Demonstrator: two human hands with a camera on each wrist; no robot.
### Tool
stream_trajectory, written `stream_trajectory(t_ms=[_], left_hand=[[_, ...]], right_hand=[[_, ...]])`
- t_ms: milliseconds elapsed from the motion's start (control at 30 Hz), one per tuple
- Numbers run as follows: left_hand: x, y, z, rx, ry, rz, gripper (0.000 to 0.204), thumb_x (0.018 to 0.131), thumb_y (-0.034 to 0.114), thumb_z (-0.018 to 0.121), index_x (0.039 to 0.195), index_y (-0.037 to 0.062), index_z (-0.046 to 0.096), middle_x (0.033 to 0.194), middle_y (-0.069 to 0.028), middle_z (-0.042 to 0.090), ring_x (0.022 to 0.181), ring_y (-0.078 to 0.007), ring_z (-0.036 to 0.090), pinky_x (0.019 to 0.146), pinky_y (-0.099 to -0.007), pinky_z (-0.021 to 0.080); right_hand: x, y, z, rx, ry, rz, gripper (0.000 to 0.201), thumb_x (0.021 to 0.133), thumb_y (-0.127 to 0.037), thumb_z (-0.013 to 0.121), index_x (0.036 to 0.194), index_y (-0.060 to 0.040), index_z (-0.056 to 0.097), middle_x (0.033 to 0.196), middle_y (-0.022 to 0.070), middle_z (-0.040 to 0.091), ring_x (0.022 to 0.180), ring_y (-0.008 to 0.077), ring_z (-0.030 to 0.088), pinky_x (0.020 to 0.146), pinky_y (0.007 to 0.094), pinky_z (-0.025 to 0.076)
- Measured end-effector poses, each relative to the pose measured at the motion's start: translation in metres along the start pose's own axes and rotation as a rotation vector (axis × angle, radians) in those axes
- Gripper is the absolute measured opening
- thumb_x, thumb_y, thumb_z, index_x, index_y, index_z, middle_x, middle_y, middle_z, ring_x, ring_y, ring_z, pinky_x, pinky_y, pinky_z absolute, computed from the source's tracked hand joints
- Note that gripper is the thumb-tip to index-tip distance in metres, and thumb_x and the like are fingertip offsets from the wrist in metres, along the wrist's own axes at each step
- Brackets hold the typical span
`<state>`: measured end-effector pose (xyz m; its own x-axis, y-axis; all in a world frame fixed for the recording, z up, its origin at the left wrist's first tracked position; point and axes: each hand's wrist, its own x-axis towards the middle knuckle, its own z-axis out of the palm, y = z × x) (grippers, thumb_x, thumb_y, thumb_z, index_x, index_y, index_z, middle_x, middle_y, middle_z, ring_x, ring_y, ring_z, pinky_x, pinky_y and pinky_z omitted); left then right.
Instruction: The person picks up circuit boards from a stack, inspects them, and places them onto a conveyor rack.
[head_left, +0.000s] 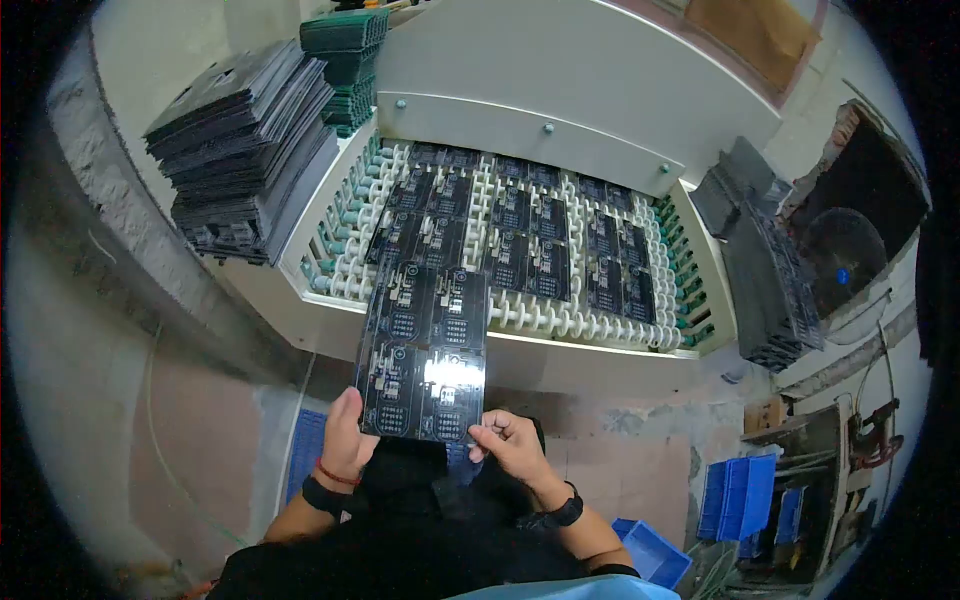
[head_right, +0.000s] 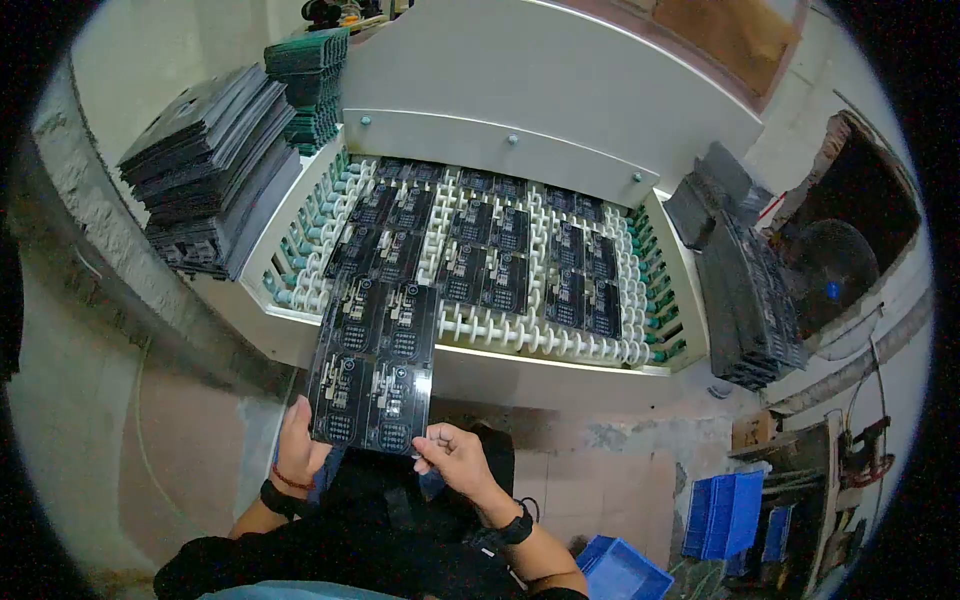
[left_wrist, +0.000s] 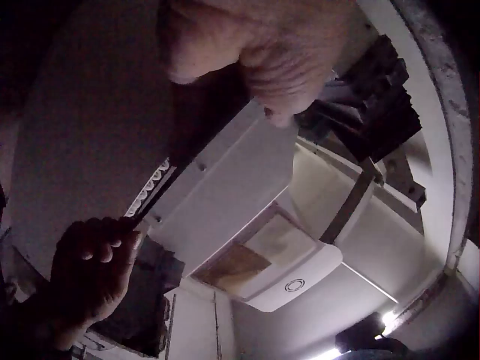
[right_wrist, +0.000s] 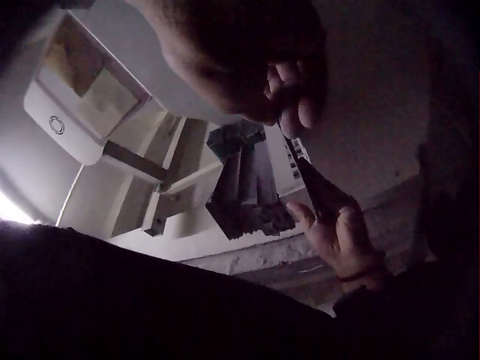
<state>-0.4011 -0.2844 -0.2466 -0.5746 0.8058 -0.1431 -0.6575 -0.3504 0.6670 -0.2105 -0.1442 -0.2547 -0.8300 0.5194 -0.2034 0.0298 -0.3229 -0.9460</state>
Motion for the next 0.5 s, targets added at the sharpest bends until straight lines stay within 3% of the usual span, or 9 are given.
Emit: stream_trajectory(t_ms=[133, 500], left_hand=[[0.001, 0.002, 0.006, -0.166, 0.074, -0.075, 0.040, 0.095, 0.029, 0.033, 0.113, -0.0024, 0.049, 0.108, -0.0110, 0.057, 0.100, -0.0218, 0.055, 0.087, -0.0383, 0.043], [0.003, -0.004, -0.007, -0.125, 0.065, -0.036, 0.032, 0.093, 0.019, 0.037, 0.109, -0.0033, 0.052, 0.104, -0.0121, 0.059, 0.094, -0.0215, 0.058, 0.085, -0.0364, 0.045]], right_hand=[[-0.002, 0.005, 0.002, 0.026, 0.018, -0.031, 0.016, 0.084, -0.011, 0.058, 0.091, 0.0040, 0.056, 0.072, 0.0046, 0.060, 0.060, 0.0085, 0.058, 0.057, 0.0206, 0.047], [-0.004, 0.009, 0.005, 0.020, 0.069, -0.052, 0.018, 0.082, -0.010, 0.061, 0.093, 0.0043, 0.059, 0.073, 0.0043, 0.061, 0.060, 0.0082, 0.058, 0.057, 0.0202, 0.047]])
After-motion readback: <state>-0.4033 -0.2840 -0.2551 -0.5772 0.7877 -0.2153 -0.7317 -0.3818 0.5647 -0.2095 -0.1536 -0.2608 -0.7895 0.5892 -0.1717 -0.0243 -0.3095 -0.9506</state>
